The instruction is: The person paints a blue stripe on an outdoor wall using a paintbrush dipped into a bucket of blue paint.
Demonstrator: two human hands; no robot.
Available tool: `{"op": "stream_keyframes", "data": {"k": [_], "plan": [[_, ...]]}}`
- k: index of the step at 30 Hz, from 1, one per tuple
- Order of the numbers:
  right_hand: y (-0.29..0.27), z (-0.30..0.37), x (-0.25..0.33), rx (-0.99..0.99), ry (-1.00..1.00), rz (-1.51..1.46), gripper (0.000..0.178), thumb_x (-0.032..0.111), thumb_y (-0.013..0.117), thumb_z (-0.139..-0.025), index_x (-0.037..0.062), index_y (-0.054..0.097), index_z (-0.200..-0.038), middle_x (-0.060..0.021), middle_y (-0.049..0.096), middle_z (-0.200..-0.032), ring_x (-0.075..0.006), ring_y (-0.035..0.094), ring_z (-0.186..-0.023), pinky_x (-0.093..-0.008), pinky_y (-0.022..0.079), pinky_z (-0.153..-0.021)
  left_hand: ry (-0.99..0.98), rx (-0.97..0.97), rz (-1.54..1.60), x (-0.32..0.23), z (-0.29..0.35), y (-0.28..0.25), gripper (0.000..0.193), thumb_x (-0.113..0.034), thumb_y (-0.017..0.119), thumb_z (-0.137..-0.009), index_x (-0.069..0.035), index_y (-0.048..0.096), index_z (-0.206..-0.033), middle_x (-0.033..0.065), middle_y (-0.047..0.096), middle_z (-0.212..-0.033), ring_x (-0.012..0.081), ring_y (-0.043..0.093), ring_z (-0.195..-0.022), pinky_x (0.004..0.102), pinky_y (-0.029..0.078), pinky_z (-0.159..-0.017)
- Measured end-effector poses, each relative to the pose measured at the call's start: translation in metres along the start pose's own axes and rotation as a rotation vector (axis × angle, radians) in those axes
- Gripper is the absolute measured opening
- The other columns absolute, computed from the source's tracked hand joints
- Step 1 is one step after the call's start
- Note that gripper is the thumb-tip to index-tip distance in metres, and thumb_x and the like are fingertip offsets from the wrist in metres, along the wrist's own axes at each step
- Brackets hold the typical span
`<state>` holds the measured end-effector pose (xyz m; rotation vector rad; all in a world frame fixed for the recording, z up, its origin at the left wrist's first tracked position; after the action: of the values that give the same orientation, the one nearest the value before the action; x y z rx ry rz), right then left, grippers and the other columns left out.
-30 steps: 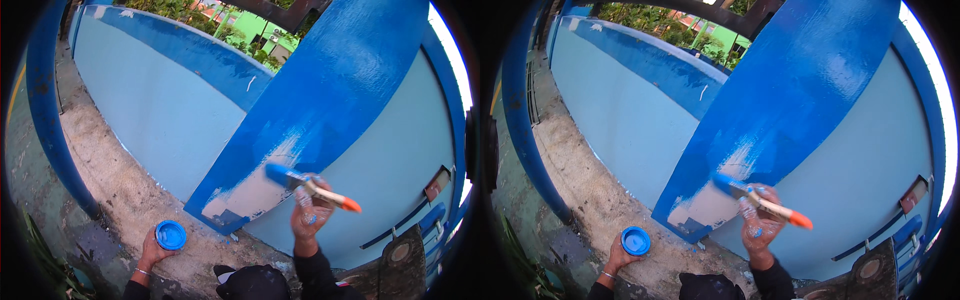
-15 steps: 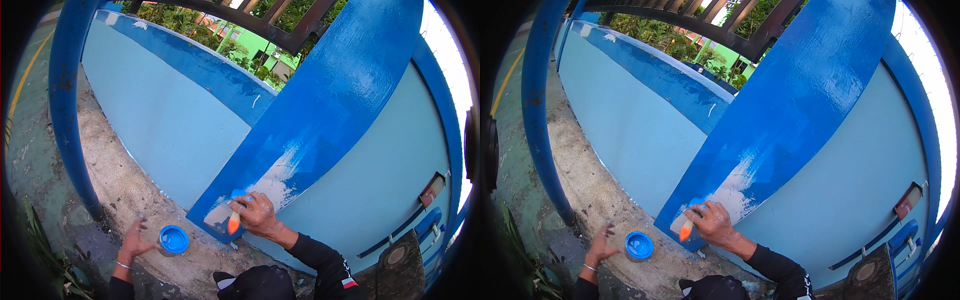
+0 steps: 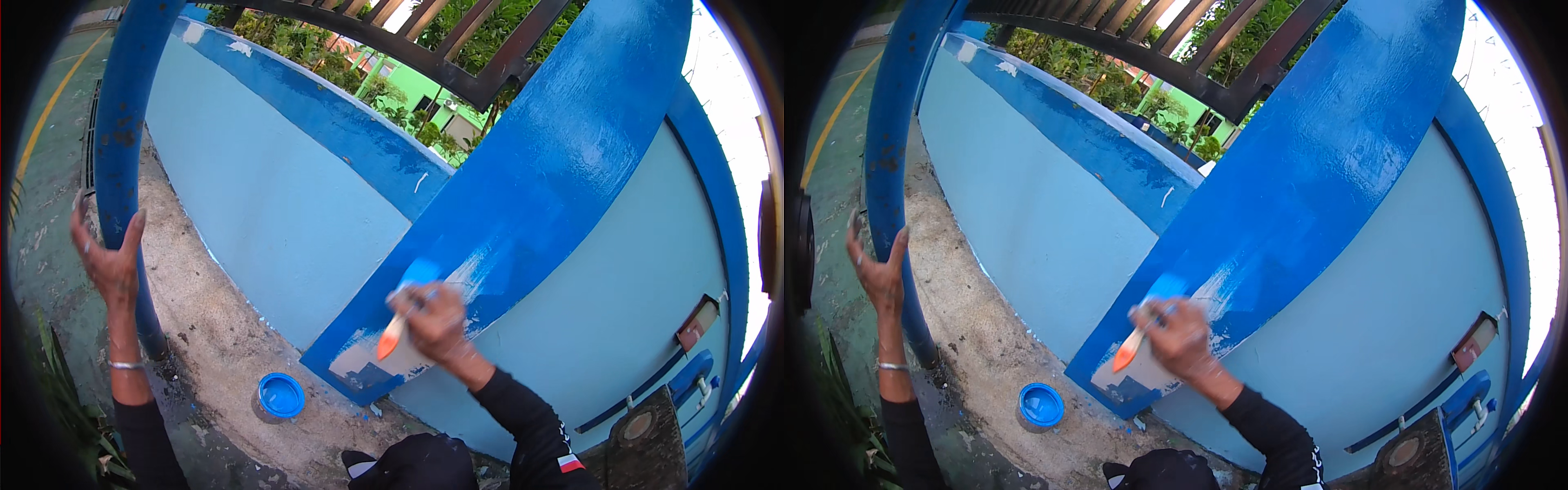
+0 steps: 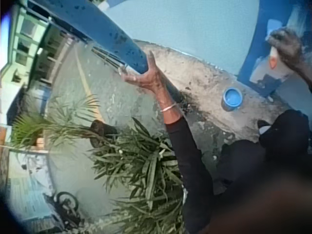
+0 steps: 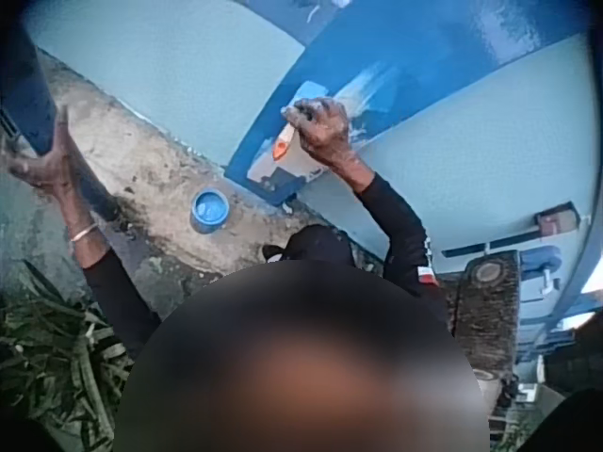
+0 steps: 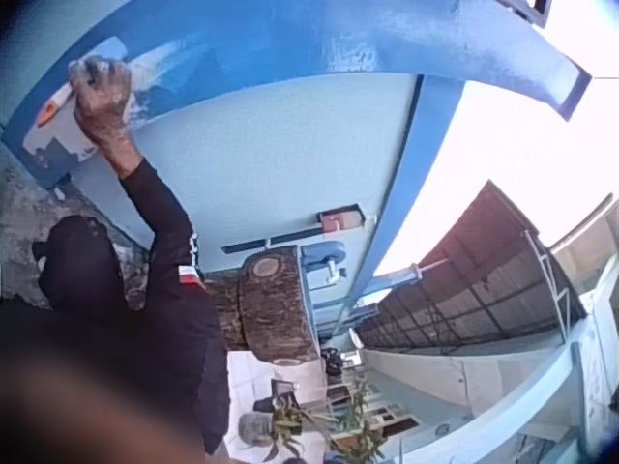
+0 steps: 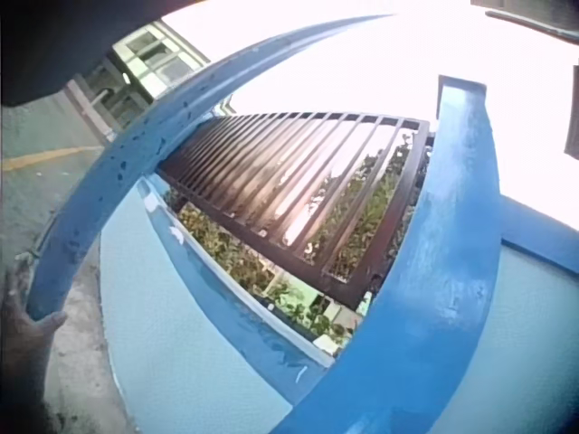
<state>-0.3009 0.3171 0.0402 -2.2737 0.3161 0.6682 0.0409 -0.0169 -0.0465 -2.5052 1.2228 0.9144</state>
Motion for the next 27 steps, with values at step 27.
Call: {"op": "stream_keyframes", "data": {"k": [27], "plan": [[-0.083,-0.099,-0.095,-0.51,0.151,0.059,0.018,0.007,0.079,-0.08,0.0136,0.076,-0.096,-0.003,0.076,-0.094,-0.0208,0.066,-0.084,-0.0378,0.039,-0.075,-0.176,0.283,0.193,0.041,-0.005,0.035,0.076,-0.019,0.086,-0.079,-0.005,0.048,-0.143,0.0199,0.071,-0.116,0.0352,0.073,-0.103,0.0483,0.058,-0.09]]}}
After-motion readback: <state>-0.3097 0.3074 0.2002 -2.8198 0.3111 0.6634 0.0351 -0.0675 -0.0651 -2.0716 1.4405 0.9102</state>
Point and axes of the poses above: each hand's wrist, its own z-axis away from the middle knuckle, its own y-axis out of the palm, x = y × z, the point moved 8 cm from there along -z, towards the middle knuckle
